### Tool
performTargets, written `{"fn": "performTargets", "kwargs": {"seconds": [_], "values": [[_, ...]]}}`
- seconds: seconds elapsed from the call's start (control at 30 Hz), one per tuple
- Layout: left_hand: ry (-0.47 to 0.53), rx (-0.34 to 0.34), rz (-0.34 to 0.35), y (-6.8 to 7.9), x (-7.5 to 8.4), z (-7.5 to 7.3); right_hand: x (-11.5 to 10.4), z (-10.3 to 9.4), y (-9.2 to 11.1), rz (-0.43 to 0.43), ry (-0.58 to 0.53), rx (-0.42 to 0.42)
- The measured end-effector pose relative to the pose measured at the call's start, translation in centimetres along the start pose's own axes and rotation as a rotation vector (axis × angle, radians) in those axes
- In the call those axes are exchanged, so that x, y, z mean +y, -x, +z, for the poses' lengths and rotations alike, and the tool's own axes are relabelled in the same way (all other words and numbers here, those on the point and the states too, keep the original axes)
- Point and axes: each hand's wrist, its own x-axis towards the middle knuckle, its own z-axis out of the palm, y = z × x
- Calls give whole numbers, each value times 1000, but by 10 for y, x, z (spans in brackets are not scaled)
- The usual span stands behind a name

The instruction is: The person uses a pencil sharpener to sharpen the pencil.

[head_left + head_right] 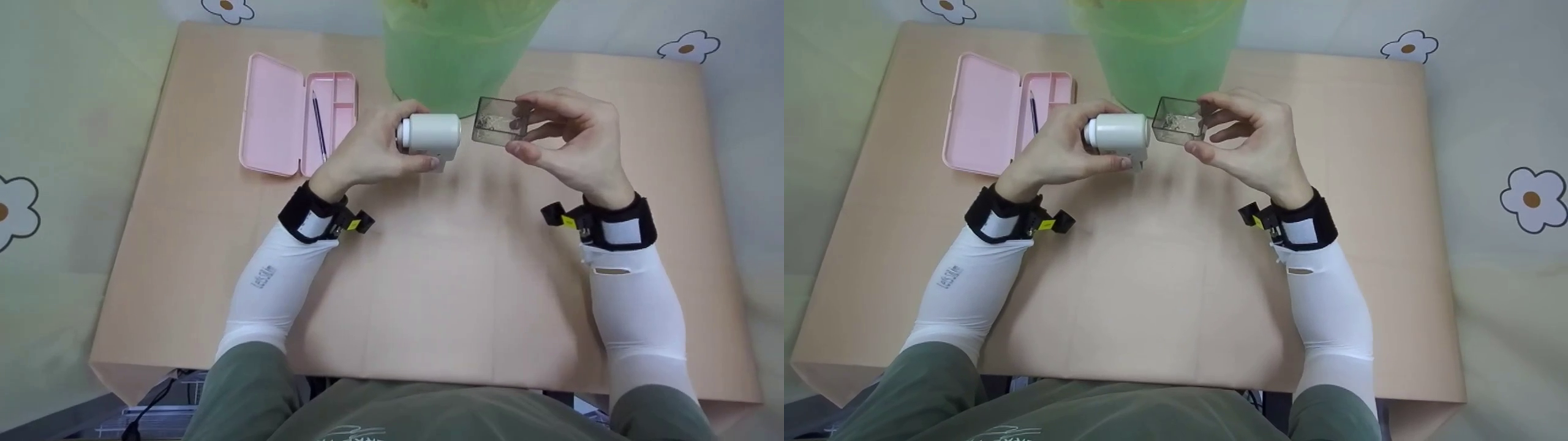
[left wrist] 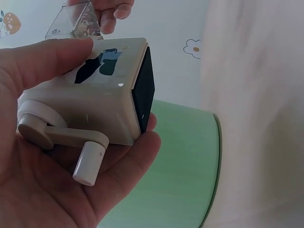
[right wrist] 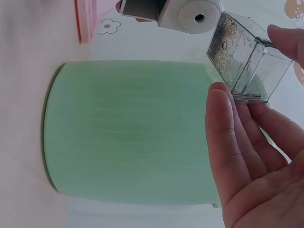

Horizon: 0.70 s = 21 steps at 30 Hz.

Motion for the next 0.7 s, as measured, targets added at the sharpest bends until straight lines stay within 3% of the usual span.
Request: {"fn": "performTargets", "kwargs": {"seconds": [0.5, 0.7], "values": [[-13, -13, 3, -2, -3, 4, -66, -10, -44, -148, 0, 95], [-35, -15, 13, -3, -4, 5, -75, -14, -73, -211, 60, 127]]}}
